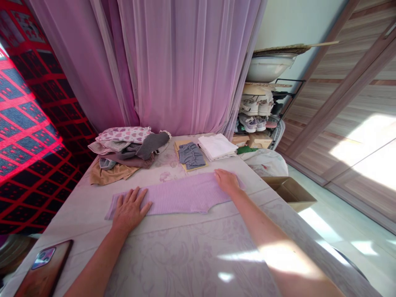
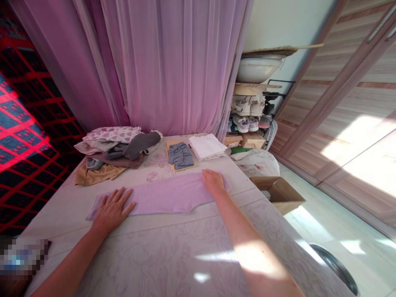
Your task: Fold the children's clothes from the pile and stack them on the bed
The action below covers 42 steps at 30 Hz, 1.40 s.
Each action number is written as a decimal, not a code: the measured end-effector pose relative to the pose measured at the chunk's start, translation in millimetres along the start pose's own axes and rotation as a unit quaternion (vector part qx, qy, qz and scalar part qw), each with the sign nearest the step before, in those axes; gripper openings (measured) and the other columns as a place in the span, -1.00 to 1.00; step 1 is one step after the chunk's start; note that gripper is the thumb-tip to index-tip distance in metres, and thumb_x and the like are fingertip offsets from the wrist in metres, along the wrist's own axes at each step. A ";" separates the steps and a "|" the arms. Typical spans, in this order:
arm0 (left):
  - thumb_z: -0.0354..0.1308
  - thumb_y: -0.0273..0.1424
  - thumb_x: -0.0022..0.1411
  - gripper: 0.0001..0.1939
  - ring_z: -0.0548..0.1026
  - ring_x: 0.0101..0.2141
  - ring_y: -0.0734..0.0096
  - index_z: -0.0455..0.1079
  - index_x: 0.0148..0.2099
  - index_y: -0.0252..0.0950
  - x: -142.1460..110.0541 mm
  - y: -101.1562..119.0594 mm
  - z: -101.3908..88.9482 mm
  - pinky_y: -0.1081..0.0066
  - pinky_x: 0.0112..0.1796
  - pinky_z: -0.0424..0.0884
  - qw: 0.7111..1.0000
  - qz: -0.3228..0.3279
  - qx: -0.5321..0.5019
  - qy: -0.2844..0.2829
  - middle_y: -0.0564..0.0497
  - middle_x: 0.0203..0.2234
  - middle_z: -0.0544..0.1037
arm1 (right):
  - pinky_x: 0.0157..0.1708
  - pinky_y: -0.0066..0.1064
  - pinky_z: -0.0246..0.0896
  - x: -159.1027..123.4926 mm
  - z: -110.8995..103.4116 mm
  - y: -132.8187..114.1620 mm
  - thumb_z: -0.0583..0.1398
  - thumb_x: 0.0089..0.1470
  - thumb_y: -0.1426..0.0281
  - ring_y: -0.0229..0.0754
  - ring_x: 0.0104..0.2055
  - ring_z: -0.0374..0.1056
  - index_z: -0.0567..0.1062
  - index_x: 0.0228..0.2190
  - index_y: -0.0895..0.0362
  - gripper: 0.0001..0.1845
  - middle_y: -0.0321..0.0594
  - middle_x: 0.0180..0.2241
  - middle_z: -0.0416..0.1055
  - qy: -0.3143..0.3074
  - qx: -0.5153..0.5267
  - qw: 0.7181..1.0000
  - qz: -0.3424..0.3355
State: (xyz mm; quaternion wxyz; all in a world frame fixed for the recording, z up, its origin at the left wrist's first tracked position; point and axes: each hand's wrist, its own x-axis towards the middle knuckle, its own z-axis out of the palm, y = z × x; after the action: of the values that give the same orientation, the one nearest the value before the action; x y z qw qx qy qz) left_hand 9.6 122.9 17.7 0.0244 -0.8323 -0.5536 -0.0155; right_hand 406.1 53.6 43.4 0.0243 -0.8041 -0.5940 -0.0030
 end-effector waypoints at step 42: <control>-0.14 -0.04 0.31 -0.36 0.10 0.30 -0.03 0.13 0.36 -0.15 0.9 0.8 -6.0 -0.09 0.20 0.00 1.000 0.004 0.021 -0.011 -0.12 0.33 0.15 | 0.30 -0.01 -0.28 -30.2 28.2 5.7 -0.08 0.29 0.20 -0.07 0.35 -0.07 0.24 0.24 0.09 -0.45 -0.11 0.33 0.07 0.028 0.019 0.999 0.003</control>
State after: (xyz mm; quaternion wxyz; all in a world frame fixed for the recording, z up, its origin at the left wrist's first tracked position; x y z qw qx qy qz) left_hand 10.7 123.1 23.7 0.0362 -0.8337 -0.5510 0.0057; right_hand 402.0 24.3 14.0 0.0561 -0.8050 -0.5904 -0.0147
